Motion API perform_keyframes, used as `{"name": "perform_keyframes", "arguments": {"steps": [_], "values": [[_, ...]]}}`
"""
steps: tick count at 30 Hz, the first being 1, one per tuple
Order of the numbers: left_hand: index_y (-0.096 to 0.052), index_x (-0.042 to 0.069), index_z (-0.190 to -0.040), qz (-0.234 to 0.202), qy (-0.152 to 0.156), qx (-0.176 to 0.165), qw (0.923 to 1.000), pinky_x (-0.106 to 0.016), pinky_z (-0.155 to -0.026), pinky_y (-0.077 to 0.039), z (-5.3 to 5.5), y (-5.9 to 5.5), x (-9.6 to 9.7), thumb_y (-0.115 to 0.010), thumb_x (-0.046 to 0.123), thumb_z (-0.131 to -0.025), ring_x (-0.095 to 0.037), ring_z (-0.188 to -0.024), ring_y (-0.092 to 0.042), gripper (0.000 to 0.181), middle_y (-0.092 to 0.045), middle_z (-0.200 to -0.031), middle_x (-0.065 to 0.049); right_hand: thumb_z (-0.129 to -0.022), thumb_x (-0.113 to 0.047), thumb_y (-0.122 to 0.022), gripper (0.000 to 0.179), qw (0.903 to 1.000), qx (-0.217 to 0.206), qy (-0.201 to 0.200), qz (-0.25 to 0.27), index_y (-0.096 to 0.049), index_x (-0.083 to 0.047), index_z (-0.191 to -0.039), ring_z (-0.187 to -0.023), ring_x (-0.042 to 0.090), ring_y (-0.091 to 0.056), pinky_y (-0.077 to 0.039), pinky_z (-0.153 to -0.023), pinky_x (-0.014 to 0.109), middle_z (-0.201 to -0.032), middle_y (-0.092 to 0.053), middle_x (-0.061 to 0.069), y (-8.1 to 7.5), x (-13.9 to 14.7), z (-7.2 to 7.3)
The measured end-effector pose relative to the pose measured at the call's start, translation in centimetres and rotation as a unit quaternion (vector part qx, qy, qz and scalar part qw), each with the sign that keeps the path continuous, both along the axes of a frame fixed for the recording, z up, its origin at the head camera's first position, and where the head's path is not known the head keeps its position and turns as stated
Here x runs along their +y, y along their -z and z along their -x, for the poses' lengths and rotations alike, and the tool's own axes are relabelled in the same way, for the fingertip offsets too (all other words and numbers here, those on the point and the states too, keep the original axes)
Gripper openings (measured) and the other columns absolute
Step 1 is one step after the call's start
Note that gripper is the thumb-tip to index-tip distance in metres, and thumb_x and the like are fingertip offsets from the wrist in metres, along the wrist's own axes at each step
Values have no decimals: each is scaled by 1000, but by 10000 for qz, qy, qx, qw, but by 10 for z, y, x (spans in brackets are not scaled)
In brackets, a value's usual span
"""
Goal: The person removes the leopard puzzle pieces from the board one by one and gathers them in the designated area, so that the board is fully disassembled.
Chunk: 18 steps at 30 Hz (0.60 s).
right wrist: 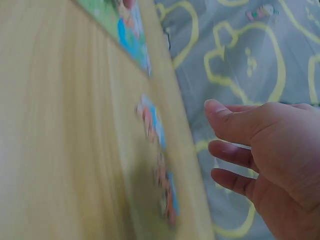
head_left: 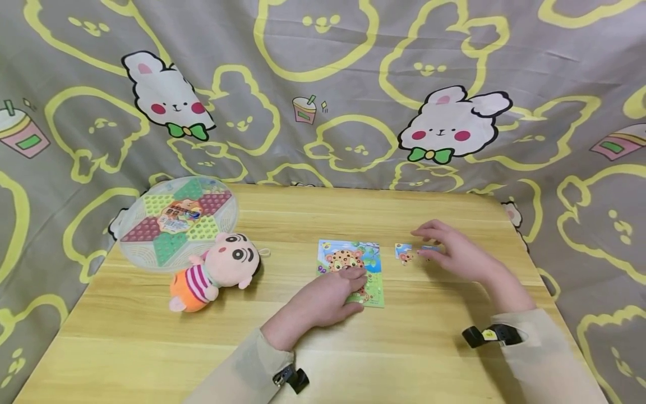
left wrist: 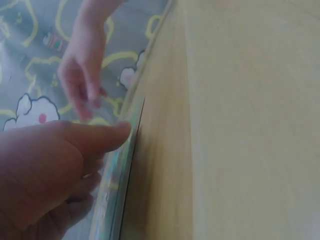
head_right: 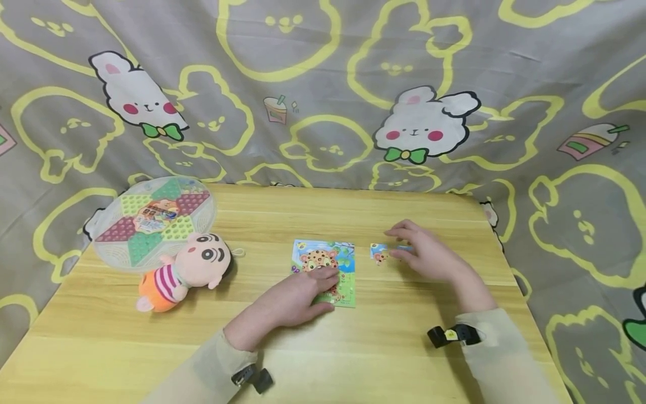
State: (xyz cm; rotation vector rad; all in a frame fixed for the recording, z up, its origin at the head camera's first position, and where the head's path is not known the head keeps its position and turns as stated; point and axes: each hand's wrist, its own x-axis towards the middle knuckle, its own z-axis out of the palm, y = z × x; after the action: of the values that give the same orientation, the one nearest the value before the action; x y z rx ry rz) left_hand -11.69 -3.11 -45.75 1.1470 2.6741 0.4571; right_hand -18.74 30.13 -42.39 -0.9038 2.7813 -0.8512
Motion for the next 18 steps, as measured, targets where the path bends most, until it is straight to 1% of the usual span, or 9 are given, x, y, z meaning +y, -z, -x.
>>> {"name": "perform_keyframes", "arguments": {"steps": [4, 7, 10, 13, 15, 18], "values": [[-54, 6, -155, -210, 264, -63, 9994, -36, -123, -32, 2, 0, 8, -68, 39, -105, -21, -152, -40, 62, -45, -164, -8, -99, -7, -75, 42, 9995, -184, -258, 0, -65, 2, -139, -114, 33, -66, -58, -91, 54, -133, -63, 12, -3, -23, 5], [-56, 7, -154, -231, 349, -91, 9991, -34, -122, -34, 5, 2, 12, -67, 39, -105, -19, -150, -42, 59, -47, -163, -6, -100, -9, -75, 42, 9984, -324, -454, -49, -65, 2, -139, -115, 32, -66, -58, -94, 53, -135, -64, 12, -2, -40, 10], [-59, 8, -152, -208, 341, -88, 9992, -33, -121, -36, 7, 5, 14, -68, 38, -105, -18, -148, -44, 57, -49, -161, -5, -99, -10, -76, 43, 9966, -430, -695, -49, -66, 2, -139, -117, 31, -65, -56, -97, 53, -135, -64, 13, 2, -56, 15], [-61, 8, -150, -292, 284, -245, 9989, -34, -121, -35, 10, 7, 13, -70, 37, -104, -18, -148, -45, 55, -50, -160, -4, -99, -12, -77, 43, 9946, -516, -899, -108, -67, -1, -139, -118, 28, -64, -55, -100, 51, -133, -65, 11, 11, -71, 21], [-61, 8, -150, -398, 240, -390, 9982, -35, -122, -35, 11, 9, 13, -71, 36, -103, -18, -148, -44, 55, -50, -159, -3, -99, -14, -77, 42, 9934, -600, -969, -157, -67, -2, -138, -117, 25, -64, -54, -101, 49, -130, -65, 9, 17, -78, 24], [-61, 8, -150, -496, 217, -514, 9972, -37, -122, -34, 12, 10, 14, -72, 34, -103, -16, -149, -43, 54, -50, -159, -2, -100, -16, -76, 42, 9919, -751, -999, -207, -68, -4, -139, -114, 21, -63, -53, -101, 45, -126, -64, 5, 25, -85, 27]]}}
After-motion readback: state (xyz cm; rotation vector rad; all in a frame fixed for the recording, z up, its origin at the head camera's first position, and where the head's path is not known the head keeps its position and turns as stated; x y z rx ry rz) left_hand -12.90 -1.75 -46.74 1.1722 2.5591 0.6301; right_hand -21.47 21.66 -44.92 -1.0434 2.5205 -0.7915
